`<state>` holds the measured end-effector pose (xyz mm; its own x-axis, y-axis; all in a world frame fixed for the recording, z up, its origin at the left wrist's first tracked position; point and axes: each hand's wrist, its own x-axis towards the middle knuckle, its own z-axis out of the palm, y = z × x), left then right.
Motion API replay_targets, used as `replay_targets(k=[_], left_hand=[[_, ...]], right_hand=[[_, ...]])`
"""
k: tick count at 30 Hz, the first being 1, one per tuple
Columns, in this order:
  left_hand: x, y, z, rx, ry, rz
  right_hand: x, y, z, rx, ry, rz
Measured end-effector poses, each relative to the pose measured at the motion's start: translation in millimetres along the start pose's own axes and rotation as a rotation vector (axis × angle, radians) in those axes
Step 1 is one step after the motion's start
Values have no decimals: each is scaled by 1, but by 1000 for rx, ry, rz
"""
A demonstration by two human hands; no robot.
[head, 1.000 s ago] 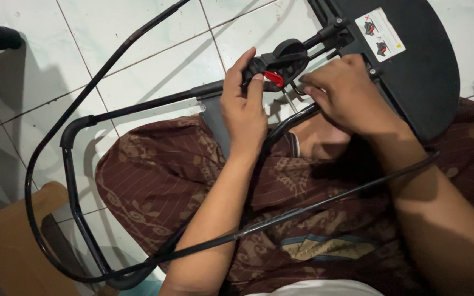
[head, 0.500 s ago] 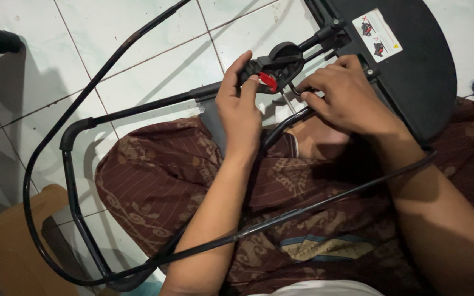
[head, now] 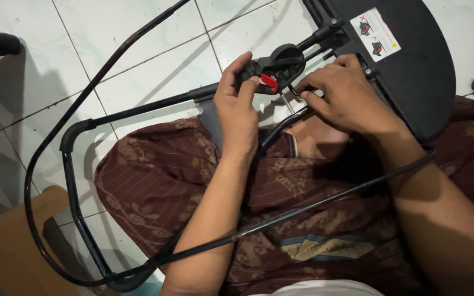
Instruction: The person sits with a folded chair on their lap and attaches a black plastic locking handle with a red release button to the chair's metal frame, threading a bolt through the bracket and tightening it by hand, then works the mechanism to seat the part.
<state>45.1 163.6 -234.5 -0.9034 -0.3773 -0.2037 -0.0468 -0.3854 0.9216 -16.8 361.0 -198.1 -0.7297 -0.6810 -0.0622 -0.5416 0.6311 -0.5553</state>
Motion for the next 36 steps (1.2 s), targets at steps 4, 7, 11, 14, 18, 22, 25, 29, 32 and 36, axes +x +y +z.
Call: replay_targets(k=[4, 7, 11, 14, 18, 22, 25, 29, 32, 36], left_hand=[[1, -2, 0, -24, -6, -32], [2, -2, 0, -16, -15, -27], [1, -2, 1, -2, -25, -15], [1, -1, 1, -16, -37, -27], [2, 1, 2, -16, -51, -23], [0, 3, 3, 11, -52, -31], [-1, 5, 3, 15, -52, -35], [-1, 5, 4, 27, -64, -22], [-2, 6, 4, 30, -69, -13], [-3, 5, 4, 94, -97, 15]], right_hand=[[0, 1, 1, -8, 1, -10], [0, 2, 1, -13, 1, -7], [0, 4, 2, 23, 14, 20], [-1, 6, 4, 47, 40, 51], [-2, 8, 5, 71, 50, 78], [-4, 10, 7, 87, 85, 116], [-2, 11, 9, 75, 130, 166], [0, 8, 9, 161, 253, 134], [2, 2, 8, 353, 294, 229], [2, -1, 3, 286, 308, 128]])
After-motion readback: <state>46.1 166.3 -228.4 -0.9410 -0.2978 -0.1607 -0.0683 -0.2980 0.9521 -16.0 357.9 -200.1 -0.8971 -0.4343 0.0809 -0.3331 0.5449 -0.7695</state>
